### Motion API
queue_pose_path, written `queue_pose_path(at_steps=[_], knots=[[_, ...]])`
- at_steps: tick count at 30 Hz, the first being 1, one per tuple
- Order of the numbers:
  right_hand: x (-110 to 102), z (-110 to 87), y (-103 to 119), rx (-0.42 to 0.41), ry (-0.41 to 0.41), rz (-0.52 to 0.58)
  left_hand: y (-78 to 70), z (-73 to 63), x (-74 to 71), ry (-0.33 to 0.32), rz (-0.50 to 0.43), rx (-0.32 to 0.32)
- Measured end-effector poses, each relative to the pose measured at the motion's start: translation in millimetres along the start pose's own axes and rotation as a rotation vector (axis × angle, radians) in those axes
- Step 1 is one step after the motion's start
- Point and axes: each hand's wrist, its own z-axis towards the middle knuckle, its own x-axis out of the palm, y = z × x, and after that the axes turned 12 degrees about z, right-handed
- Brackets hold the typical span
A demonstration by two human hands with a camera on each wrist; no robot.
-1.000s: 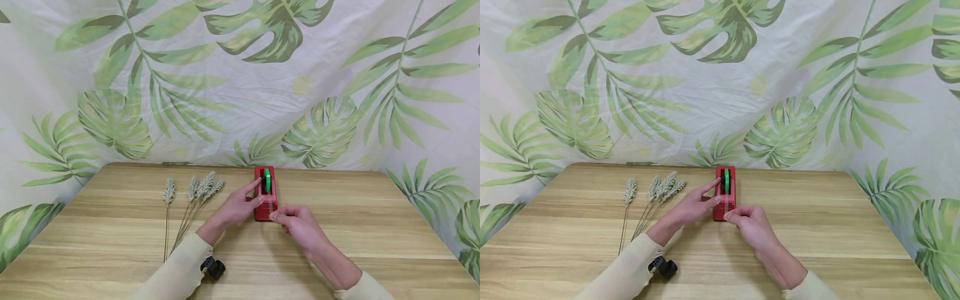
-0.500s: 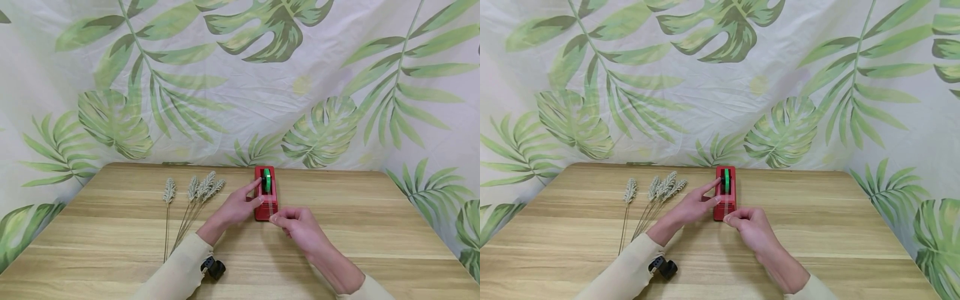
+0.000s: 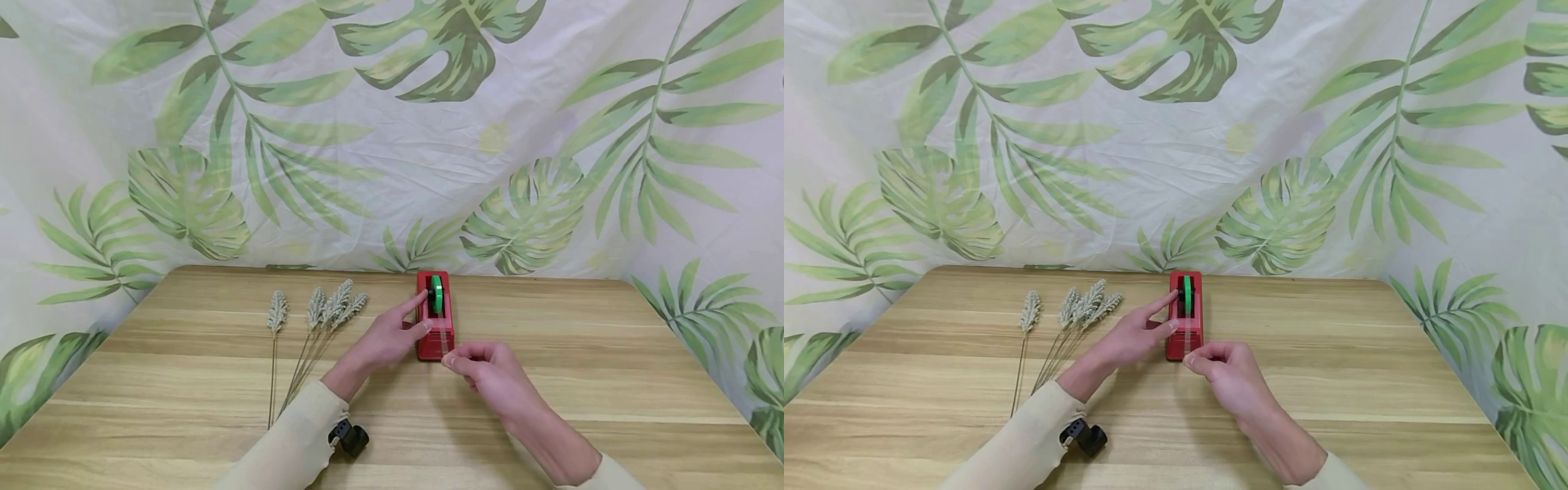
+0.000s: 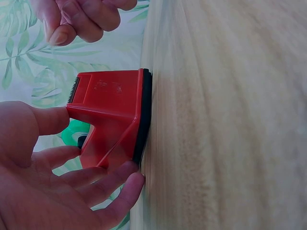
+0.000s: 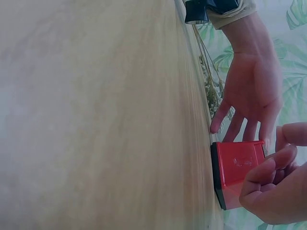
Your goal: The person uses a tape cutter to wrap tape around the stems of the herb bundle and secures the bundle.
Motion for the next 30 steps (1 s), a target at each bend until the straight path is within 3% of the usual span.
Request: queue_pose_path(at_steps=[17, 30], knots=[[-1.0, -7.2, -0.2, 0.006, -0.011, -0.006, -4.1, -2.7, -0.4, 0.01, 0.01, -0.015], [-2.9, -11.9, -0.7, -0.007, 0.026, -0.003, -1.9, -2.6, -1.0, 0.016, 0.008, -0.004]])
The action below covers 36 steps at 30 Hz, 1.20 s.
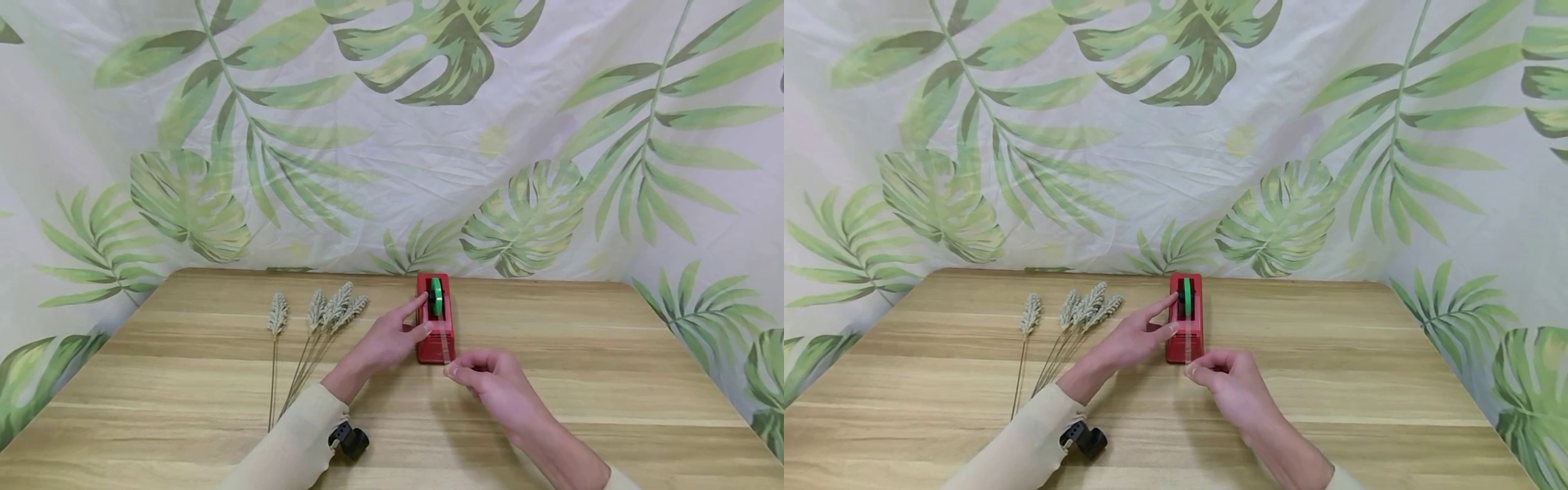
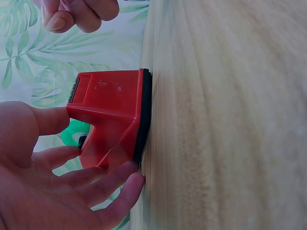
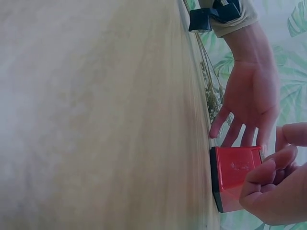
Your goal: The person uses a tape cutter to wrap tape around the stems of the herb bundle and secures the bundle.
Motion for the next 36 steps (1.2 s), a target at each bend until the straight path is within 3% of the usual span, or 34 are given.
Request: queue_pose_path(at_steps=[9, 36], knots=[[4.1, -4.1, 0.2, 0.024, -0.037, -0.015, 0.6, -0.4, -0.2, -0.003, 0.034, -0.006], [-0.9, -13.2, -6.7, -0.009, 0.038, -0.036, 0.8, -2.2, 1.2, -0.019, 0.027, -0.002]])
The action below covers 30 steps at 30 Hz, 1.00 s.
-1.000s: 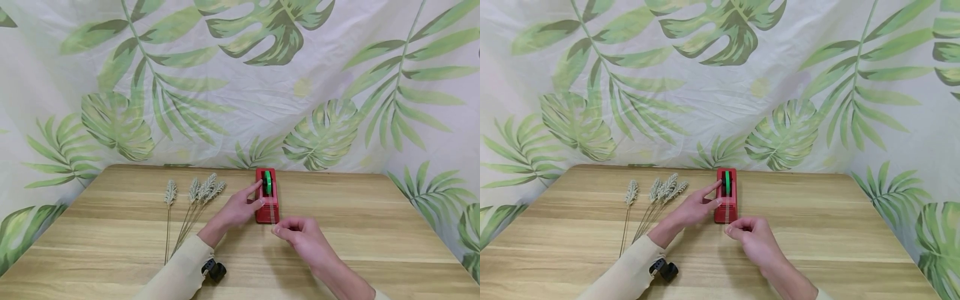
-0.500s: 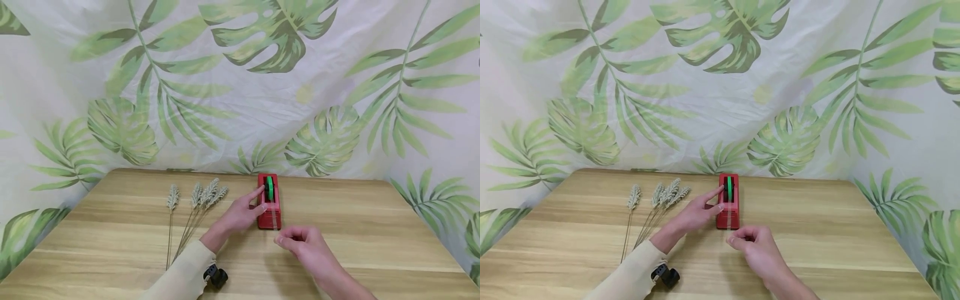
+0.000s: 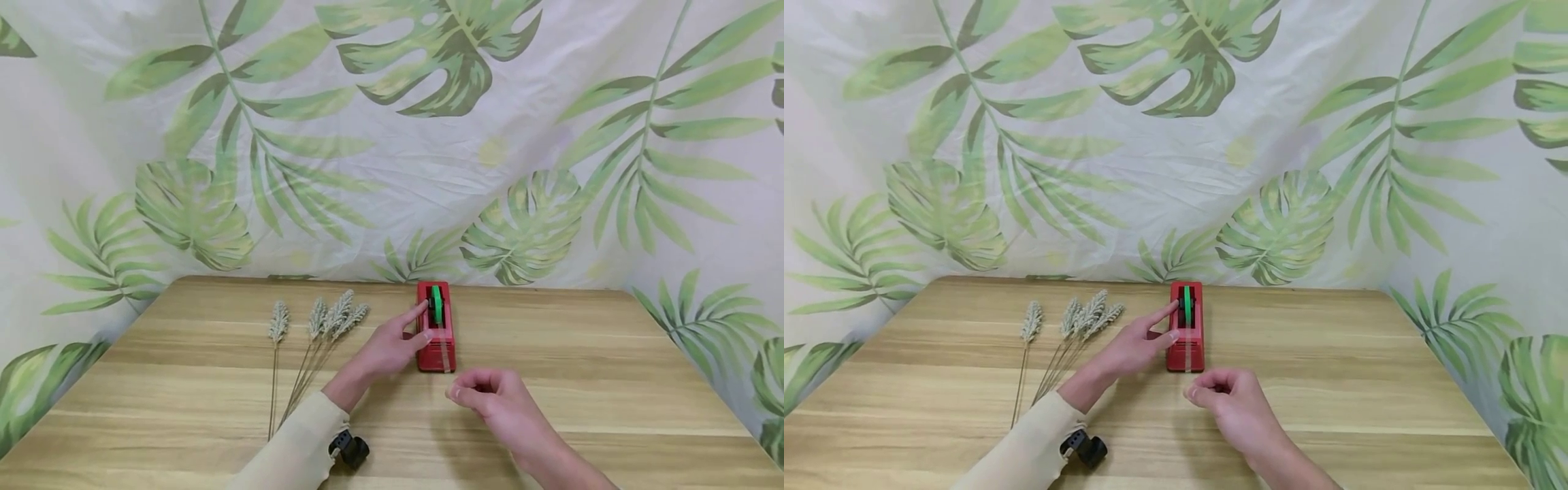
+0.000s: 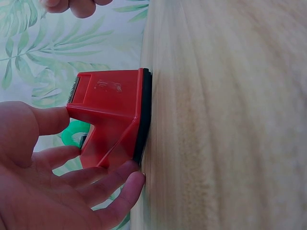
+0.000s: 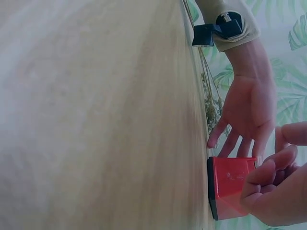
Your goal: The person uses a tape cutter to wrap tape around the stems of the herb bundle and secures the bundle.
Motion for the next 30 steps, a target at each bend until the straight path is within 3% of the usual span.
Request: queue_pose_path(at_steps=[30], knots=[[-1.1, -6.0, 2.6, 0.011, 0.078, -0.054, 1.0, 1.9, 0.2, 0.004, 0.01, -0.01]])
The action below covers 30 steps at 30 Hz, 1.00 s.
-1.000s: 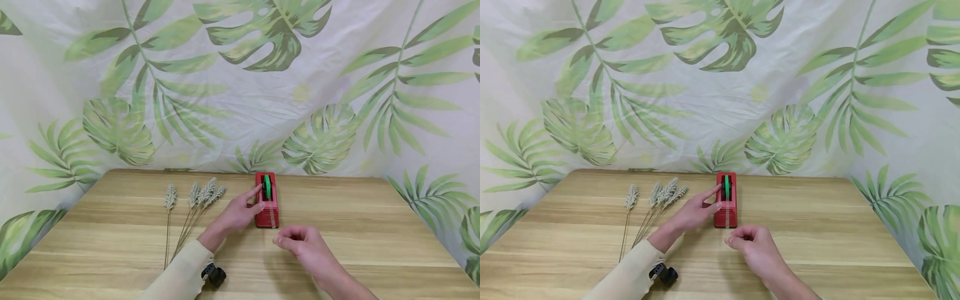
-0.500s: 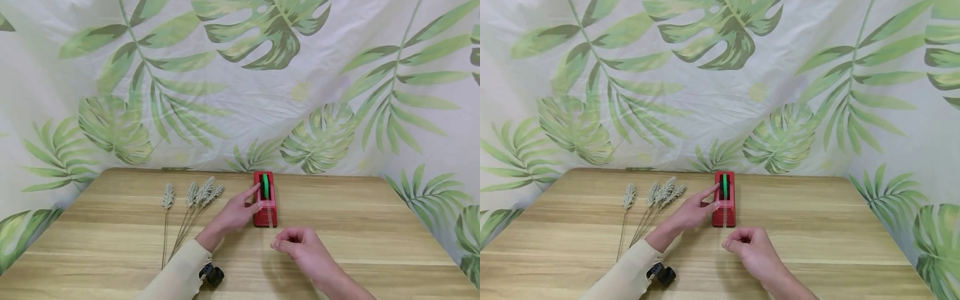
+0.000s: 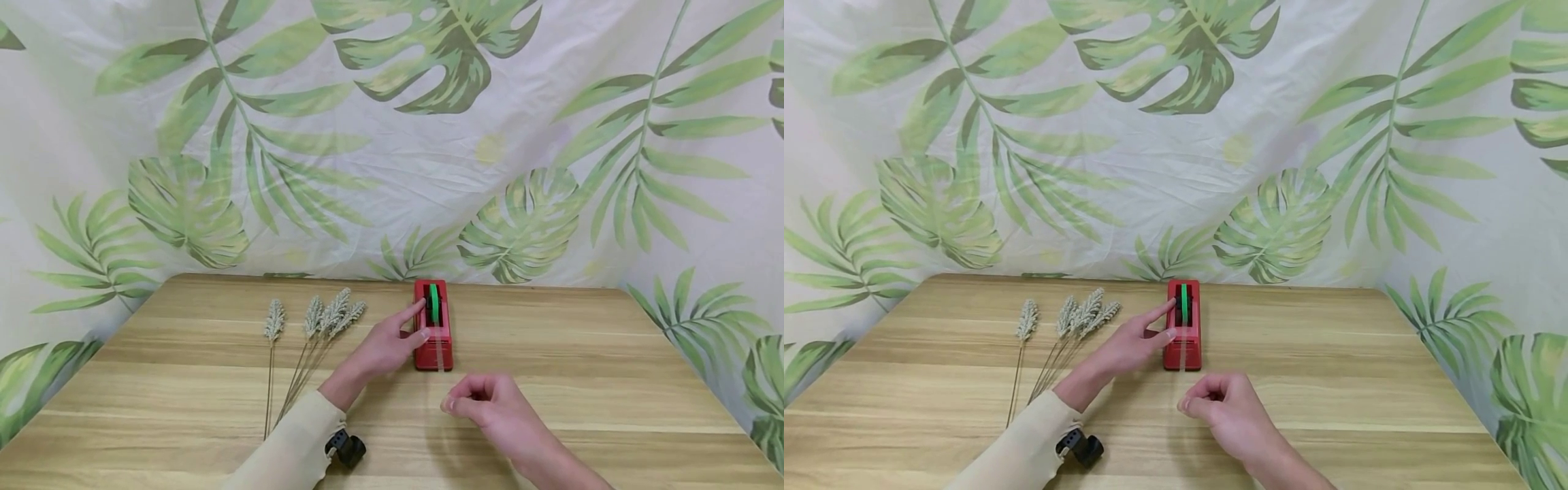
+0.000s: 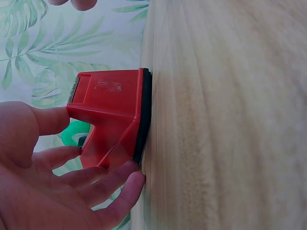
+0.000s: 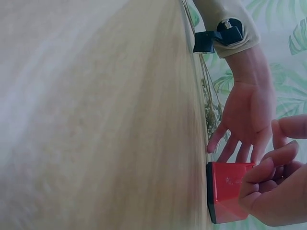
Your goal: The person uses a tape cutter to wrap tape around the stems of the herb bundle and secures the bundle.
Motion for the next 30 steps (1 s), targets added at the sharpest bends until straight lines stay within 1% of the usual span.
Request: queue_pose_path(at_steps=[5, 12, 22, 30], knots=[[-1.3, 0.1, -0.4, 0.008, 0.013, -0.002, -0.4, -0.9, -0.2, -0.001, -0.004, -0.01], [-3.3, 0.4, -0.7, 0.031, 0.022, -0.015, -0.2, -1.6, 0.3, -0.008, -0.008, 0.0], [-4.7, -0.6, -1.3, -0.001, 0.056, -0.031, 0.4, -2.0, -0.1, -0.014, -0.002, 0.002], [-6.9, -1.5, -2.6, 0.0, 0.061, -0.054, -0.1, -1.5, 0.4, -0.013, -0.001, 0.003]])
